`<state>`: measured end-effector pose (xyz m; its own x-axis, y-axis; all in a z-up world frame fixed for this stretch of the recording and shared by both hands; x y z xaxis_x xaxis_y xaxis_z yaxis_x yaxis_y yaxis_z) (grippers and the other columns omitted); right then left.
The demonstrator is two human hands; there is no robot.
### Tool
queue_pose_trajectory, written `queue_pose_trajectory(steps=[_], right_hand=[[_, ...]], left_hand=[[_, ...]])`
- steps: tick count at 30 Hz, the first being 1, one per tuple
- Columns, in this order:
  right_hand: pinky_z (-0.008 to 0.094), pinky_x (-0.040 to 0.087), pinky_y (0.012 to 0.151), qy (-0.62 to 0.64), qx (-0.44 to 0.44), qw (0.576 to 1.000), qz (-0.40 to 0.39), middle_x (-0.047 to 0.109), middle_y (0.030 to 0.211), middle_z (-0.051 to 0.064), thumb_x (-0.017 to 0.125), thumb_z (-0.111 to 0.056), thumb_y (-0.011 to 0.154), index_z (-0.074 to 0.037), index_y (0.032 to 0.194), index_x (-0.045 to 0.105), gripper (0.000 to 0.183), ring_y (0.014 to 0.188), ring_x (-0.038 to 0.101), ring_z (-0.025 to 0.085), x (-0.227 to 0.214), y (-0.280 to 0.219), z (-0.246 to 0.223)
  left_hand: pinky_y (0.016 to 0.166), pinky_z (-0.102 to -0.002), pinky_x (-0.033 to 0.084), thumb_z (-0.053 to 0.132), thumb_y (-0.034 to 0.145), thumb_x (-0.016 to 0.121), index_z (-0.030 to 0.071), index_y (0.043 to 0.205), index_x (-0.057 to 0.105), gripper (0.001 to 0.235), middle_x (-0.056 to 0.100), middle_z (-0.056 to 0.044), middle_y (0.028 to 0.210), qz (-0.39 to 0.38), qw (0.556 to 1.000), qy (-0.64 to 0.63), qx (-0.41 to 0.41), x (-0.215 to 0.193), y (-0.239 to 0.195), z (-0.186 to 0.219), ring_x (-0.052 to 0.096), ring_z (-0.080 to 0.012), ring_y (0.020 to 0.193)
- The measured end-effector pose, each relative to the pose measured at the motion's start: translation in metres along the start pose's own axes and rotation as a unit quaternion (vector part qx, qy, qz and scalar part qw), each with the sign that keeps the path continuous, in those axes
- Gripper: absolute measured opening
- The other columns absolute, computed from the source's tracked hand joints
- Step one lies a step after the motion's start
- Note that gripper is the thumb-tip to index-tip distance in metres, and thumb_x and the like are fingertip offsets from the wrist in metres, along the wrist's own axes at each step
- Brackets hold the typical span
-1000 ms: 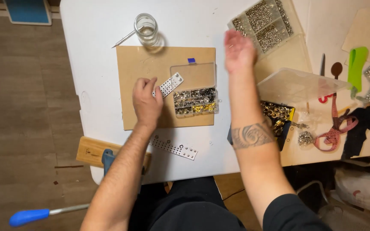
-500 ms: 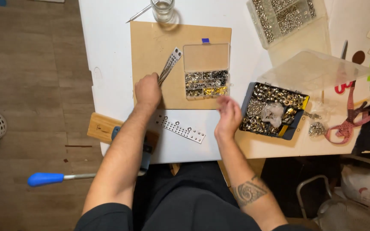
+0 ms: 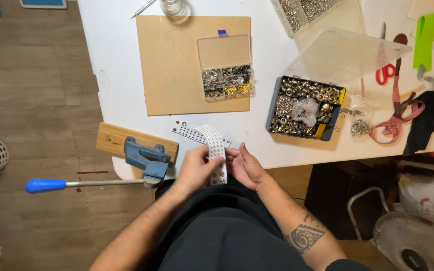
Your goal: The person organizes small metal hardware on a white table, then uses a hand press to attach metal studs to a perforated white strip. They open a compartmentalized box, select metal rings, and place them on the strip. The person continues to handle and arrange the hardware throughout the clip.
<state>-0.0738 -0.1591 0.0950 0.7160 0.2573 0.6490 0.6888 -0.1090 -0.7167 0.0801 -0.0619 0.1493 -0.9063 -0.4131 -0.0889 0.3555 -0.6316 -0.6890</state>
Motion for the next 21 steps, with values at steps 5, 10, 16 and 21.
queue_pose_trajectory(steps=[5, 10, 16, 21], right_hand=[[0.035, 0.059, 0.081, -0.131, -0.074, 0.984, 0.094, 0.075, 0.100, 0.015, 0.056, -0.015, 0.102, 0.000, 0.118, 0.066, 0.024, 0.087, 0.075, 0.025, -0.011, -0.011, -0.037], [0.029, 0.055, 0.070, -0.542, -0.104, 0.822, 0.138, 0.074, 0.080, 0.006, 0.072, -0.015, 0.095, -0.013, 0.115, 0.077, 0.021, 0.076, 0.070, 0.015, -0.048, 0.025, -0.042], [0.043, 0.057, 0.092, -0.644, -0.064, 0.763, -0.005, 0.079, 0.098, 0.015, 0.071, -0.015, 0.094, -0.009, 0.117, 0.076, 0.024, 0.099, 0.075, 0.029, -0.012, 0.087, -0.027], [0.044, 0.057, 0.093, -0.818, -0.260, 0.508, 0.065, 0.074, 0.110, 0.011, 0.078, -0.025, 0.090, -0.011, 0.130, 0.069, 0.043, 0.106, 0.071, 0.031, -0.013, 0.129, -0.042]], left_hand=[[0.084, -0.047, 0.058, 0.024, 0.089, 0.079, -0.002, 0.115, 0.072, 0.037, 0.077, -0.023, 0.104, -0.096, 0.993, 0.064, 0.011, 0.065, -0.008, -0.062, 0.074, -0.0406, 0.103], [0.095, -0.050, 0.058, 0.027, 0.091, 0.078, -0.001, 0.136, 0.063, 0.055, 0.073, -0.024, 0.123, -0.036, 0.997, 0.054, -0.039, 0.054, 0.014, -0.135, 0.072, -0.0395, 0.113], [0.086, -0.041, 0.062, 0.023, 0.092, 0.077, 0.001, 0.126, 0.070, 0.041, 0.076, -0.017, 0.108, 0.068, 0.990, 0.113, -0.044, 0.036, 0.033, -0.184, 0.075, -0.0327, 0.103], [0.087, -0.043, 0.062, 0.022, 0.093, 0.075, 0.002, 0.126, 0.070, 0.039, 0.076, -0.019, 0.108, 0.034, 0.990, 0.129, -0.043, 0.045, 0.014, -0.179, 0.076, -0.0328, 0.103]])
Point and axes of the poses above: each hand's wrist, its own y-axis towards the middle knuckle, its own x-axis out of the palm, z = x × y, the point moved 1 cm from there along y, towards the middle knuckle
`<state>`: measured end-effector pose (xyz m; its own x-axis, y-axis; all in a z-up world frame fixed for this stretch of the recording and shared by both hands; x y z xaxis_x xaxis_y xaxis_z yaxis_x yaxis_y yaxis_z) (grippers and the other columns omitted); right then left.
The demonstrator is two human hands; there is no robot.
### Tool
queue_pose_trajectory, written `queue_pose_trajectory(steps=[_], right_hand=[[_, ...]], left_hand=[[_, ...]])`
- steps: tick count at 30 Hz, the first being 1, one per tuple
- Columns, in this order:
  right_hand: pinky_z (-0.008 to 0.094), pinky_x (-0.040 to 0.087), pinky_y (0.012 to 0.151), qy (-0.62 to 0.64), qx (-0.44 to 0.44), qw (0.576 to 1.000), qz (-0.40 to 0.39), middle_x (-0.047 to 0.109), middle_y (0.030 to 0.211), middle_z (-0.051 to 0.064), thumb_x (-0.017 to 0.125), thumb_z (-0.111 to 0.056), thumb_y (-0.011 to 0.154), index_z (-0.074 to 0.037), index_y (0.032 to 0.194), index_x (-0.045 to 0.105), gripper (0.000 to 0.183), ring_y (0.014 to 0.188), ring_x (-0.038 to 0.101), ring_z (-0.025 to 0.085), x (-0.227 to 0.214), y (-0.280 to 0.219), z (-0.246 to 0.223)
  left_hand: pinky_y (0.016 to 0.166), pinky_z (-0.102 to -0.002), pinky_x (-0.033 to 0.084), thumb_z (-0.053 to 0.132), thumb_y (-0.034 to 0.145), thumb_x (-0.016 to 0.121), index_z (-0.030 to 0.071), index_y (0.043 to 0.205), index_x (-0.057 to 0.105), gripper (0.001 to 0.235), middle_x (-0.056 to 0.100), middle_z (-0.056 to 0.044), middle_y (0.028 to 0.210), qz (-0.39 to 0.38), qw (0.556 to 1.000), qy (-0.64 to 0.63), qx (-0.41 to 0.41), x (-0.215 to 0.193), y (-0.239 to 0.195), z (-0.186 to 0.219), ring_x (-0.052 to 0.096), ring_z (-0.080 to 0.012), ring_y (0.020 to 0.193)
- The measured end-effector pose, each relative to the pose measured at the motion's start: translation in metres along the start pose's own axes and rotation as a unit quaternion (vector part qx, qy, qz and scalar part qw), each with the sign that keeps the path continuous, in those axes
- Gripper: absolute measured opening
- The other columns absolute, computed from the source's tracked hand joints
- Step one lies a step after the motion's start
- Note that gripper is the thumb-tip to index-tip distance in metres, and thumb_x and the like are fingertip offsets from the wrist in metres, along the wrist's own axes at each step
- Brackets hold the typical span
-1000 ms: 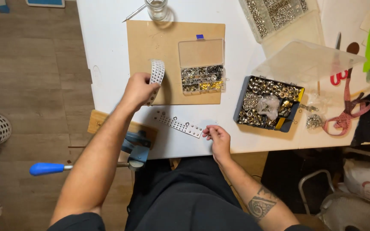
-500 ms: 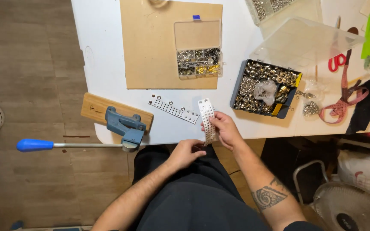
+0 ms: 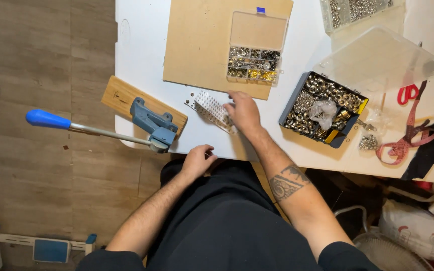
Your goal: The person organizes small metal hardware on a white table, then uses a hand press to attach metal studs to a perforated white strip. They open a compartmentalized box, select metal rings, and place them on the strip. The person continues to handle and arrange the hardware throughout the clip.
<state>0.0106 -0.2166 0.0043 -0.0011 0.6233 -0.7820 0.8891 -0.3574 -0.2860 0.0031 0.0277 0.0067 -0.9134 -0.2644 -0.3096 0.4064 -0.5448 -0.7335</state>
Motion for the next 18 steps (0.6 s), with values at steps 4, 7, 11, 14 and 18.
queue_pose_trajectory(steps=[4, 7, 11, 14, 18], right_hand=[[0.037, 0.057, 0.092, 0.026, 0.015, 0.998, 0.055, 0.074, 0.105, 0.006, 0.072, -0.020, 0.095, -0.011, 0.124, 0.071, 0.030, 0.101, 0.071, 0.024, 0.016, -0.046, 0.034], [0.039, 0.053, 0.100, 0.000, -0.002, 0.999, 0.041, 0.071, 0.115, 0.009, 0.072, -0.019, 0.094, -0.008, 0.130, 0.068, 0.038, 0.113, 0.067, 0.027, 0.022, -0.078, 0.030], [0.046, 0.051, 0.101, 0.001, 0.047, 0.996, 0.080, 0.065, 0.116, 0.015, 0.081, -0.022, 0.087, 0.000, 0.134, 0.061, 0.055, 0.115, 0.061, 0.033, 0.024, -0.068, -0.001], [0.043, 0.054, 0.092, 0.000, 0.076, 0.990, 0.118, 0.062, 0.103, 0.010, 0.078, -0.014, 0.086, -0.003, 0.117, 0.063, 0.036, 0.103, 0.063, 0.030, 0.038, -0.056, 0.006], [0.045, 0.057, 0.075, -0.002, 0.041, 0.981, 0.187, 0.054, 0.089, 0.009, 0.060, -0.006, 0.093, -0.012, 0.102, 0.056, 0.011, 0.083, 0.066, 0.035, 0.034, -0.060, 0.009]], left_hand=[[0.092, -0.045, 0.059, 0.024, 0.092, 0.074, 0.002, 0.130, 0.067, 0.045, 0.073, -0.019, 0.112, -0.069, 0.995, 0.024, 0.063, -0.035, -0.061, 0.056, 0.072, -0.0372, 0.107], [0.089, -0.044, 0.059, 0.022, 0.089, 0.076, 0.003, 0.128, 0.069, 0.044, 0.075, -0.017, 0.109, -0.113, 0.982, 0.022, 0.147, -0.084, -0.103, 0.116, 0.074, -0.0329, 0.104], [0.081, -0.050, 0.059, 0.015, 0.087, 0.075, -0.001, 0.121, 0.067, 0.038, 0.074, -0.020, 0.101, -0.051, 0.937, 0.123, 0.324, -0.154, -0.099, 0.160, 0.073, -0.0381, 0.093], [0.076, -0.049, 0.059, 0.019, 0.086, 0.078, 0.003, 0.117, 0.068, 0.037, 0.071, -0.014, 0.096, 0.030, 0.890, 0.291, 0.351, -0.184, -0.051, 0.178, 0.072, -0.0361, 0.089], [0.074, -0.043, 0.060, 0.028, 0.082, 0.083, 0.018, 0.105, 0.073, 0.028, 0.070, -0.001, 0.088, 0.043, 0.773, 0.540, 0.332, -0.185, 0.056, 0.164, 0.074, -0.0253, 0.084]])
Point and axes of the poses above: each hand's wrist, its own y-axis towards the middle knuckle, its own x-axis out of the palm, z = x × y, the point moved 1 cm from there along y, towards the middle knuckle
